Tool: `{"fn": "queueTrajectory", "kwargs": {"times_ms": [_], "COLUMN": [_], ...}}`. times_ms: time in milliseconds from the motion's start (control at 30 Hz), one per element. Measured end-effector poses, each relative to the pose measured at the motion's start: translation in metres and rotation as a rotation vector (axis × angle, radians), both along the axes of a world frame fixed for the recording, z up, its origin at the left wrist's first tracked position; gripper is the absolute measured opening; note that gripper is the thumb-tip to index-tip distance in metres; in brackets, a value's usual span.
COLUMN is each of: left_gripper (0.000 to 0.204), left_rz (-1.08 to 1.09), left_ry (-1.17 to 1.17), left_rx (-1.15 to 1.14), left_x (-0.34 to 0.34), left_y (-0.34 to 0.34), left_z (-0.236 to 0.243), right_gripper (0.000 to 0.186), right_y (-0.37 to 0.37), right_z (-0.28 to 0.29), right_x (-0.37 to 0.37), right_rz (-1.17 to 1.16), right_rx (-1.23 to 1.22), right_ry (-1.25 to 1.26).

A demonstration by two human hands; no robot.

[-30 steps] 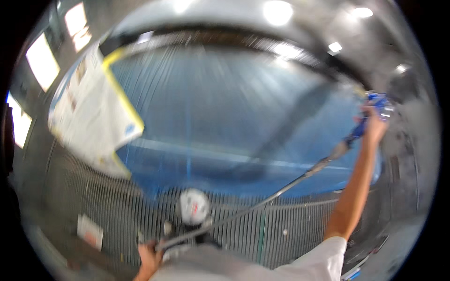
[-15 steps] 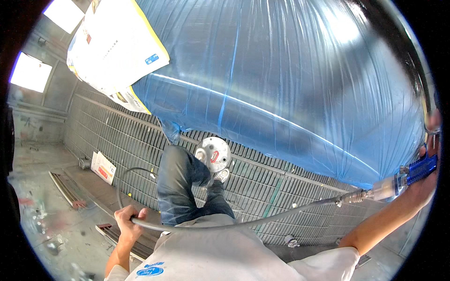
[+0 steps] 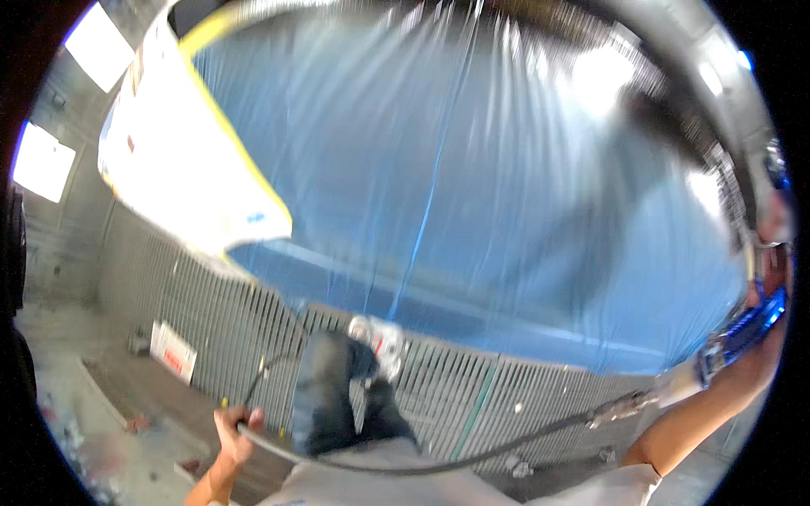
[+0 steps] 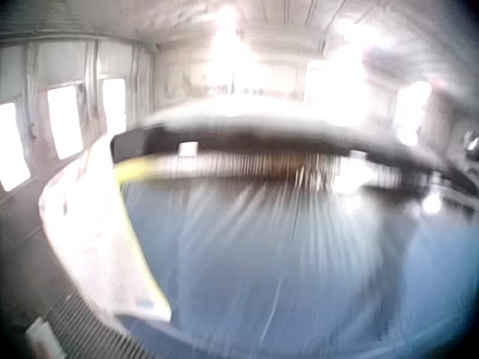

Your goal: The person uses a spray gun to apply black paint to the hood and roof of a car that is masked with blue plastic and yellow tape. They move around the vehicle to cover different sections, refilling the spray gun from a paint can on the floor as needed.

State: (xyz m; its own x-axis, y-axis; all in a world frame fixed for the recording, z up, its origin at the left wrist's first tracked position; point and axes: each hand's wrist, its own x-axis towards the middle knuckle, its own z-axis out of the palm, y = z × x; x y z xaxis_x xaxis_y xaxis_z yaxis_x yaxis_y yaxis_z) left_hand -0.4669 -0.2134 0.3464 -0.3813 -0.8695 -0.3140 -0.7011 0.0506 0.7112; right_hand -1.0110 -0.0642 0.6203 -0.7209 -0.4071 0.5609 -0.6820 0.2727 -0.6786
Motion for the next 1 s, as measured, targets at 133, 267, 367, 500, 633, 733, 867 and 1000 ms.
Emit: {"fn": "queueTrajectory", "kwargs": {"times_ms": [133,267,367,500,633,733,867,1000], "left_gripper": [0.048,0.048,0.047,0.048,0.051,0.053,0.051,0.050], "left_rz": [0.125,0.319,0.529,0.663,0.752,0.839,0.951,0.869], "left_ry": [0.091,0.220,0.336,0.329,0.308,0.327,0.301,0.244], "left_rx": [0.178,0.247,0.352,0.393,0.373,0.351,0.375,0.460], "left_x": [-0.014,-0.018,-0.014,0.002,0.008,0.007,0.004,-0.027], "left_y": [-0.032,-0.051,-0.057,-0.048,-0.051,-0.052,-0.040,-0.026], "left_z": [0.015,0.047,0.077,0.145,0.212,0.235,0.237,0.240], "right_gripper": [0.053,0.050,0.043,0.040,0.036,0.026,0.018,0.022], "right_y": [-0.056,-0.131,-0.164,-0.215,-0.260,-0.283,-0.269,-0.211], "right_z": [0.060,0.108,0.130,0.143,0.130,0.124,0.115,0.120], "right_x": [0.012,0.036,0.055,0.084,0.105,0.109,0.082,0.043], "right_rz": [0.138,0.141,0.192,0.430,0.637,0.703,0.584,0.357], "right_rx": [-0.124,-0.132,-0.129,-0.092,-0.016,-0.039,-0.038,-0.039], "right_ry": [-0.199,-0.460,-0.646,-0.960,-1.194,-1.293,-1.288,-1.179]}}
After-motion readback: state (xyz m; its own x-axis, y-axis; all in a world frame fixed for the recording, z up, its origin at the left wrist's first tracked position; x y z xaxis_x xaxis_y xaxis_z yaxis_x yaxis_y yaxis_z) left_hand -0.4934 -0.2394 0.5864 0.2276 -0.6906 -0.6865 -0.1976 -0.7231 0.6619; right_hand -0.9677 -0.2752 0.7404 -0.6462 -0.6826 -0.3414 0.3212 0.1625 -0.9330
